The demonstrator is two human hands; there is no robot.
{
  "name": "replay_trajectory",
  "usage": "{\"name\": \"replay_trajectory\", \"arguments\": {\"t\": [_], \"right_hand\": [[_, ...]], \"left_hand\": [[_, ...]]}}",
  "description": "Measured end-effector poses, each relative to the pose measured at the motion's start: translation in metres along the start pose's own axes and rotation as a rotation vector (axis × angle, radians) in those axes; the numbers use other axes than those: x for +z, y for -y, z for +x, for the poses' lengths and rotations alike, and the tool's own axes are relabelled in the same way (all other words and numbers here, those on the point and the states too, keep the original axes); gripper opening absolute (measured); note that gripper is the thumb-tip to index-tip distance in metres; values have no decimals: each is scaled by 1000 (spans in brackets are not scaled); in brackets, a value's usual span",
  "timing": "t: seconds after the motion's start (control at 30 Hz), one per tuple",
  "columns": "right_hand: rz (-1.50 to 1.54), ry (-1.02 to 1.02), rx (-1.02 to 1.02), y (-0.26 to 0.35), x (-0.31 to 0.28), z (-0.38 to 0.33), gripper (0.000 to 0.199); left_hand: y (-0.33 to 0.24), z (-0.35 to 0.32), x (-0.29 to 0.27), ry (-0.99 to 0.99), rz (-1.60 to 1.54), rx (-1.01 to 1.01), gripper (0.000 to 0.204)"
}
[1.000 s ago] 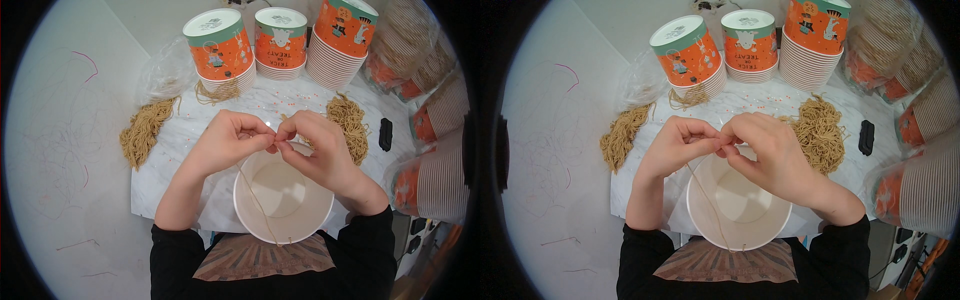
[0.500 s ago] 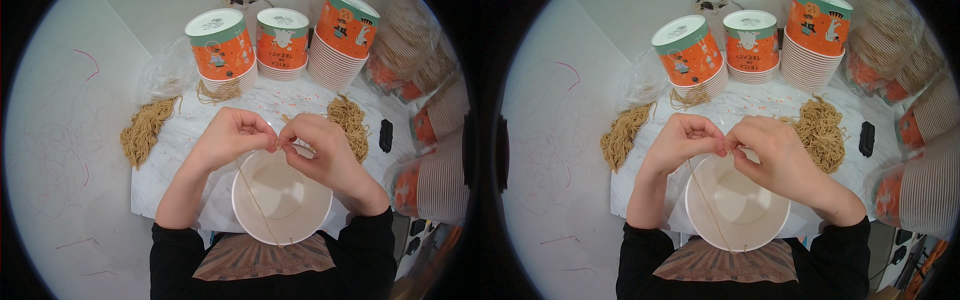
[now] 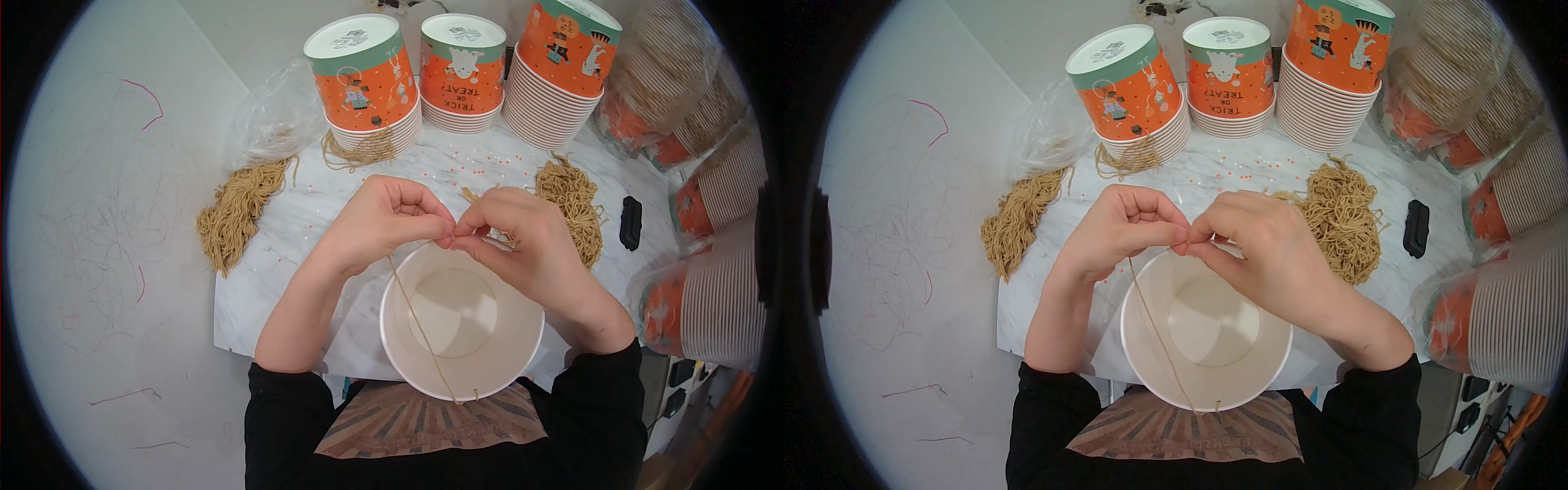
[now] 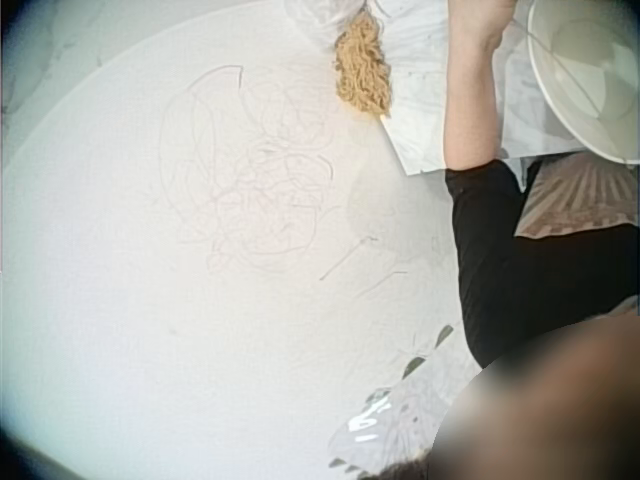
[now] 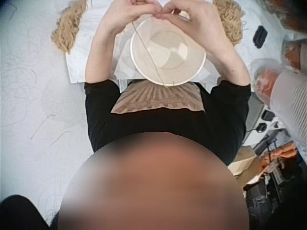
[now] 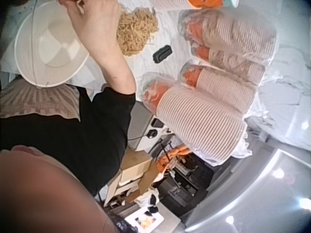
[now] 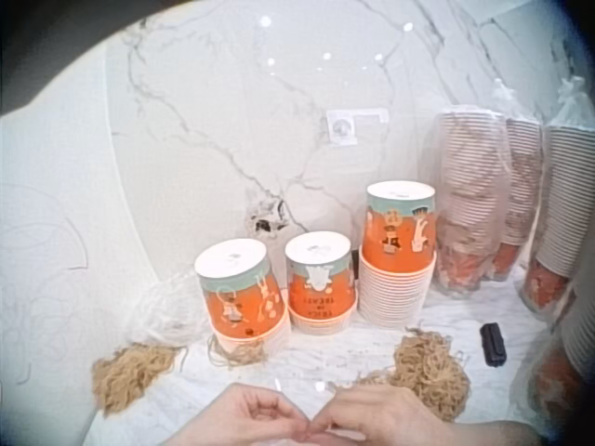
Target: Assembling Halloween-themed paper buckets by attaching string handles through pre-punched holes.
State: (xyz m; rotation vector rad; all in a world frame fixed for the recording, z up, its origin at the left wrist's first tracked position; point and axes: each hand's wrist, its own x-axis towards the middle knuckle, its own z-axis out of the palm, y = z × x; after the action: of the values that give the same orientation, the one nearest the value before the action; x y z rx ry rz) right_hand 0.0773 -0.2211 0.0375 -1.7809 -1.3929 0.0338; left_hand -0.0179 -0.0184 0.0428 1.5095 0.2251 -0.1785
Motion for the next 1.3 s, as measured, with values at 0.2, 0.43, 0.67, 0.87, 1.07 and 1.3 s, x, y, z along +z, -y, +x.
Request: {"name": "replay_trajectory", "arguments": {"t": [0.2,0.43,0.67,0.87,1.07,1.3], "right_hand": [[-42,8,-91,-2,3,1,18],[-333,-82,-209,2,4,2,21],[-390,-78,-225,2,4,2,20],[-388,-82,-236,1,5,2,20],[-387,-67,-239,1,3,1,20],[-392,-47,-247,-1,9,0,19]], "left_hand": [[7,3,-4,63,-24,4,10],[8,3,-2,16,5,97,8],[2,1,-9,31,36,19,10],[1,0,-9,24,78,18,19],[10,2,-12,123,32,79,15],[20,6,3,-13,-38,166,10]]}}
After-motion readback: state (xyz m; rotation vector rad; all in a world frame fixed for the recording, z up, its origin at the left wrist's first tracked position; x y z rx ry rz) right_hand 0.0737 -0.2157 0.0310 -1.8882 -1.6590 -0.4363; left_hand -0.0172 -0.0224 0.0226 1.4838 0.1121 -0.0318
